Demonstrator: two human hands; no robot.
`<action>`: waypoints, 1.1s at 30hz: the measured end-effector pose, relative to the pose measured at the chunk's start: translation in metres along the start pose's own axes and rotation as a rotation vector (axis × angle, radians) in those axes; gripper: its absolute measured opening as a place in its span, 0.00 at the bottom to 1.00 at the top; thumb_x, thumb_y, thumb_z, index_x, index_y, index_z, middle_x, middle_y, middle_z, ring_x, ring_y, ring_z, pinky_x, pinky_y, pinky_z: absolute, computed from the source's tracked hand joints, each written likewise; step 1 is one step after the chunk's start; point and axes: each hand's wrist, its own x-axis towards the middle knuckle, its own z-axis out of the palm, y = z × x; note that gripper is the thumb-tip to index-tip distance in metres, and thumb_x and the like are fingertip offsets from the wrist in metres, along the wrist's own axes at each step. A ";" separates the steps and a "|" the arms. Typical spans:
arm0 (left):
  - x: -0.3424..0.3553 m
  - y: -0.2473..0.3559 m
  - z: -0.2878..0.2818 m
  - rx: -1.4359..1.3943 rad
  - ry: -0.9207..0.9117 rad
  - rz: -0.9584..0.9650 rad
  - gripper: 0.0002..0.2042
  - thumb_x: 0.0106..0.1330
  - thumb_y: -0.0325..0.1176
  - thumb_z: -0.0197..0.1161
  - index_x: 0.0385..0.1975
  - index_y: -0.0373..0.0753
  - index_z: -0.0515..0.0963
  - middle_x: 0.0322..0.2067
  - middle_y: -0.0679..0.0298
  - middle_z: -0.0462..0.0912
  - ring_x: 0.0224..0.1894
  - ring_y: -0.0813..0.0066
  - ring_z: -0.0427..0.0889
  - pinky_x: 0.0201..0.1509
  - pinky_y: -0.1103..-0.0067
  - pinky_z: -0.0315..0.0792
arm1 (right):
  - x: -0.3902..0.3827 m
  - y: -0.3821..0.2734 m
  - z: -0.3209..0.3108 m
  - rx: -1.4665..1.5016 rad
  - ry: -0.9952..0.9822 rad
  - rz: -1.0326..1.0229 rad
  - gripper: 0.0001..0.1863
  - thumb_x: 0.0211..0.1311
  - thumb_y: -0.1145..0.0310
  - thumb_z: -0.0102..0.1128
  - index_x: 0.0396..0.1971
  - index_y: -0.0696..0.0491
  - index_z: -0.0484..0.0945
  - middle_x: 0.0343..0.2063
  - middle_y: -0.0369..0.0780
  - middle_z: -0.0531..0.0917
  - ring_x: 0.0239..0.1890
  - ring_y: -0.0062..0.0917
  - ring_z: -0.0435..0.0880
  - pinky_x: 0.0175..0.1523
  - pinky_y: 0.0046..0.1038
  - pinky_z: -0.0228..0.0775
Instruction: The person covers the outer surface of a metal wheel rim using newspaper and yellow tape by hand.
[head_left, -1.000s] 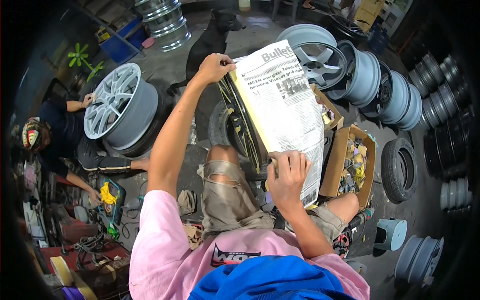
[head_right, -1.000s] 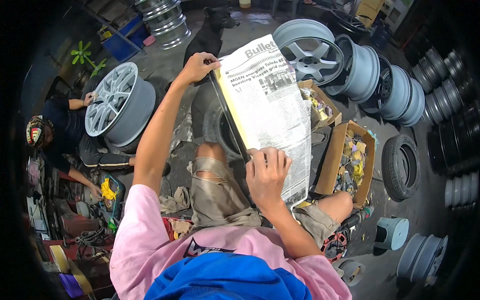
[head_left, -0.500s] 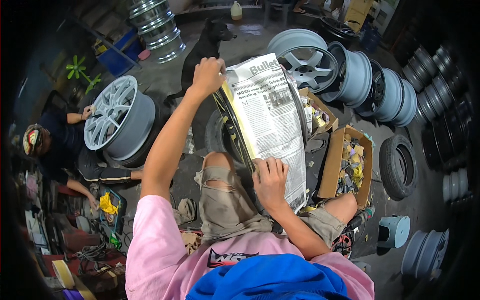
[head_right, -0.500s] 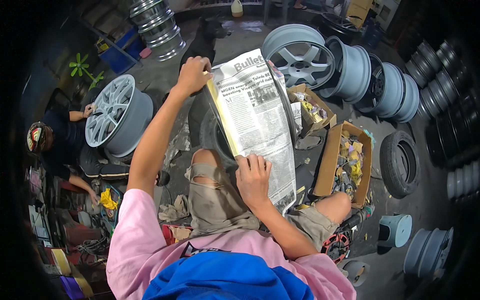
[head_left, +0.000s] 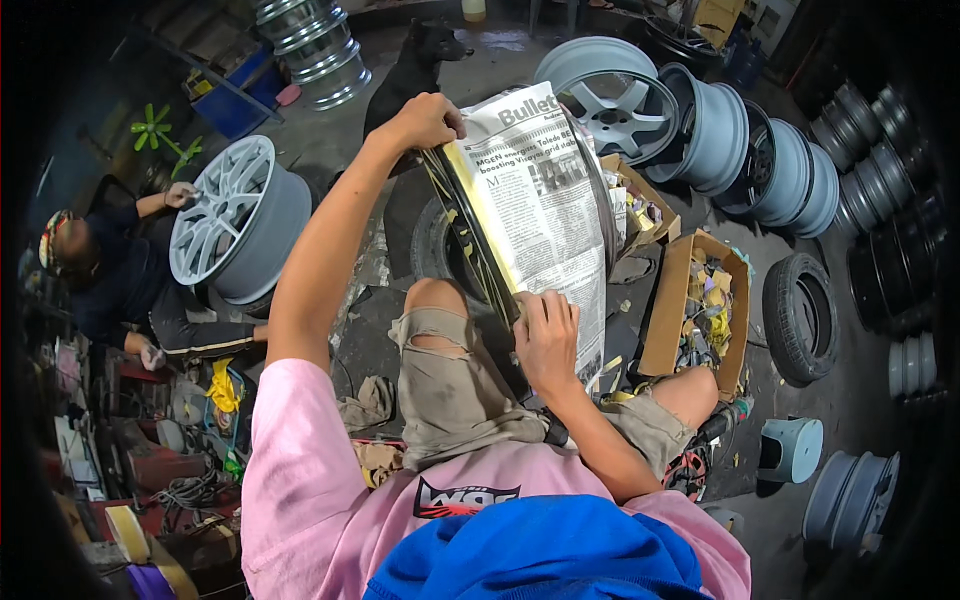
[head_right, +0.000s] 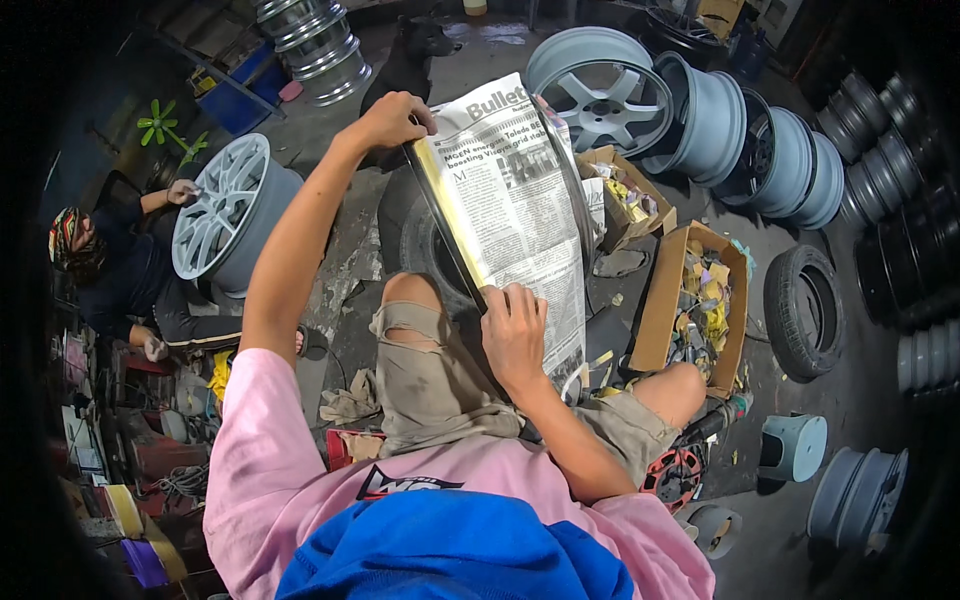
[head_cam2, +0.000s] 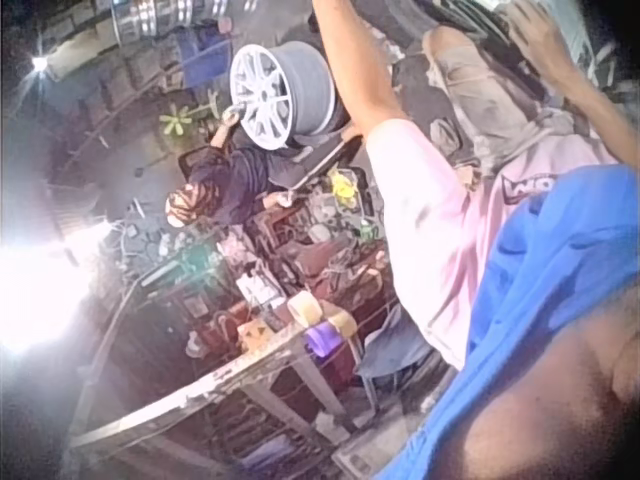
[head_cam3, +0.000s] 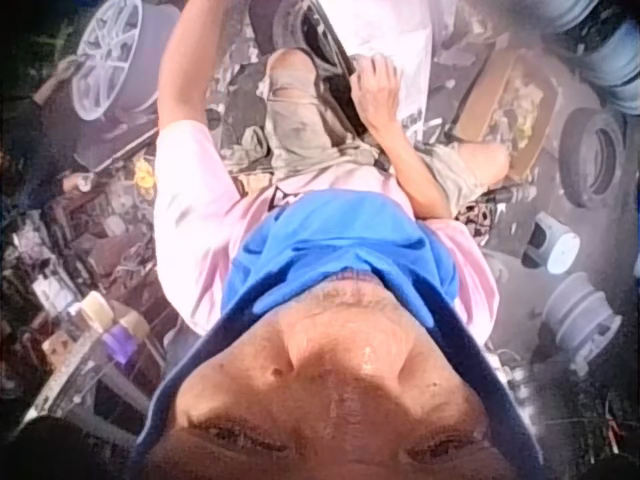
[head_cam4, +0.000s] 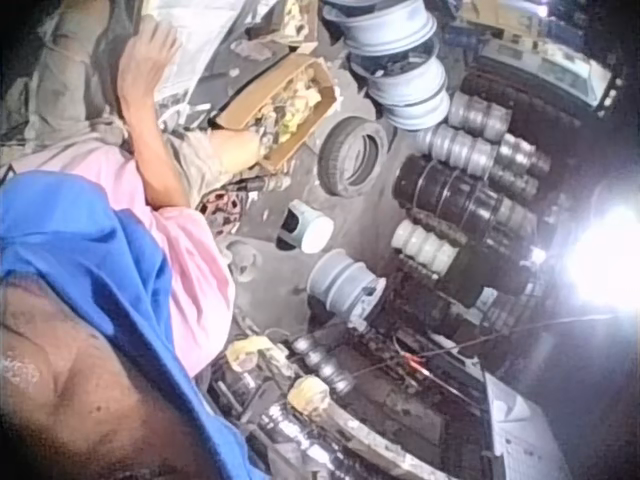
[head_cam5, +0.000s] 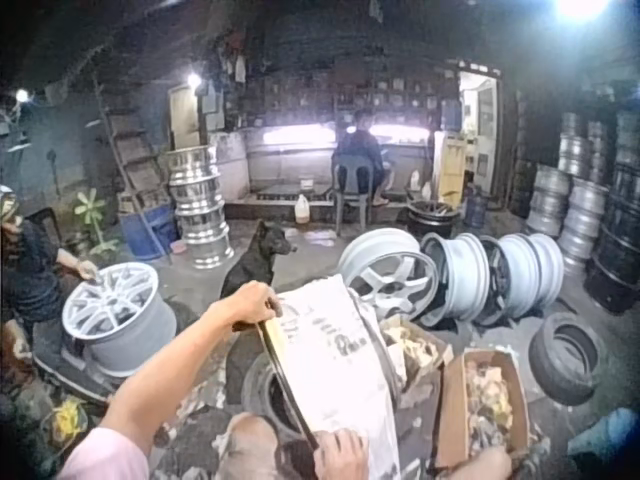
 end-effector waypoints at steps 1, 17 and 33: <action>0.001 -0.002 -0.001 -0.001 -0.004 0.002 0.11 0.53 0.29 0.68 0.35 0.38 0.90 0.37 0.55 0.89 0.41 0.57 0.87 0.49 0.70 0.79 | 0.000 -0.001 -0.004 0.016 0.001 -0.002 0.20 0.52 0.79 0.65 0.47 0.52 0.79 0.35 0.40 0.73 0.42 0.35 0.75 0.49 0.37 0.63; 0.010 -0.011 -0.007 -0.073 -0.079 -0.102 0.14 0.55 0.31 0.71 0.40 0.34 0.89 0.32 0.55 0.90 0.34 0.66 0.88 0.45 0.74 0.79 | 0.042 -0.045 -0.078 0.197 0.007 -0.019 0.20 0.53 0.81 0.66 0.49 0.57 0.82 0.34 0.41 0.73 0.38 0.35 0.76 0.45 0.37 0.65; 0.026 -0.024 -0.011 -0.163 -0.198 -0.005 0.12 0.65 0.33 0.68 0.38 0.29 0.81 0.29 0.62 0.84 0.34 0.75 0.78 0.39 0.75 0.73 | 0.024 -0.030 -0.066 0.089 0.025 -0.016 0.22 0.53 0.81 0.65 0.51 0.56 0.82 0.33 0.40 0.72 0.39 0.33 0.76 0.46 0.35 0.62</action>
